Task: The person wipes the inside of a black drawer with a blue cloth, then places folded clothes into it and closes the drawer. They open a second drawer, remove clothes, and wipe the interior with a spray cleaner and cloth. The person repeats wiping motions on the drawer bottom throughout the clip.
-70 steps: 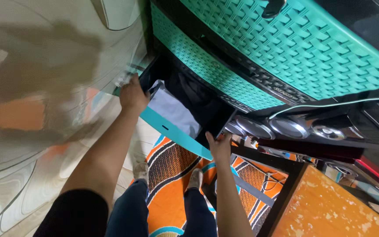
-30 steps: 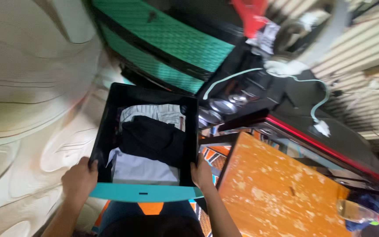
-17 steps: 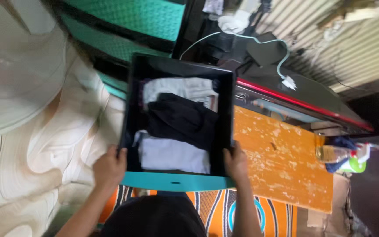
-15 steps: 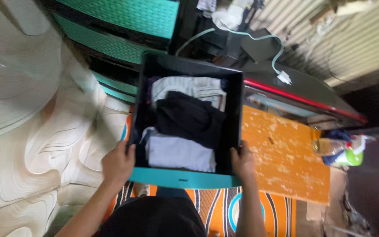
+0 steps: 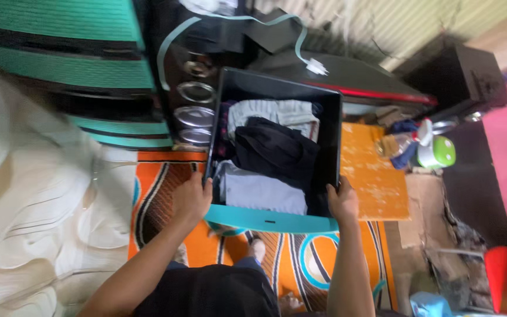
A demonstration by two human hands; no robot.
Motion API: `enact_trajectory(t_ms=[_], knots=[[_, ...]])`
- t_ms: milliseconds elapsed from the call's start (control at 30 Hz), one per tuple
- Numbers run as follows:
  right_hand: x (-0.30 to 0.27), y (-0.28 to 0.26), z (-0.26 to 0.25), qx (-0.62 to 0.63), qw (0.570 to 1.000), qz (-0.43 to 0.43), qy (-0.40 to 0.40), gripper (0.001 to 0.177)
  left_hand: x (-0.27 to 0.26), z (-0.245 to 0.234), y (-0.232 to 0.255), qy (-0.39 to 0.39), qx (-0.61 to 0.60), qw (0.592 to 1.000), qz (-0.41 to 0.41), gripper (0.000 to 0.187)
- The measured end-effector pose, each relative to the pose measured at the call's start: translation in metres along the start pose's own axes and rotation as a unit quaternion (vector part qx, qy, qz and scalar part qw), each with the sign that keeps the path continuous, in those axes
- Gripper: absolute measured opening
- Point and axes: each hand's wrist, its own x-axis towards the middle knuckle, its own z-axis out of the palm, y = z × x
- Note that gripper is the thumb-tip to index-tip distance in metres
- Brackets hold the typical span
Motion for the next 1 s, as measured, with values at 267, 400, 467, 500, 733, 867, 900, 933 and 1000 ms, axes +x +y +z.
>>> enact_trajectory(t_ms=[267,400,467,500,733,867,900,933,1000], knots=[[0.077,0.110,-0.005,0.051,0.997,-0.047,-0.029,0.040,-0.009,0.080,0.091,0.050,0.033,0.998,-0.029,0.037],[0.099,0.142,-0.003,0.050,0.996,-0.031,-0.071,0.041,-0.010,0.098,0.118,0.068,0.066,0.995,-0.041,0.039],[0.105,0.148,-0.001,0.026,0.996,-0.023,-0.086,0.044,-0.013,0.101,0.125,0.101,0.061,0.992,-0.038,0.038],[0.111,0.150,-0.002,0.014,0.996,-0.019,-0.090,0.045,-0.015,0.102,0.129,0.092,0.073,0.992,-0.049,0.037],[0.118,0.157,0.002,0.023,0.994,-0.069,-0.081,0.043,-0.017,0.102,0.139,0.100,0.109,0.988,-0.051,0.034],[0.113,0.153,-0.004,0.011,0.995,-0.057,-0.087,0.048,-0.020,0.099,0.144,0.048,0.128,0.987,-0.086,0.036],[0.114,0.150,-0.006,0.008,0.995,-0.055,-0.086,0.051,-0.018,0.098,0.147,0.054,0.122,0.987,-0.084,0.036],[0.112,0.149,-0.008,0.008,0.995,-0.052,-0.089,0.051,-0.021,0.097,0.148,0.057,0.117,0.988,-0.084,0.036],[0.110,0.146,-0.011,0.007,0.995,-0.047,-0.093,0.051,-0.023,0.095,0.148,0.061,0.113,0.988,-0.082,0.037]])
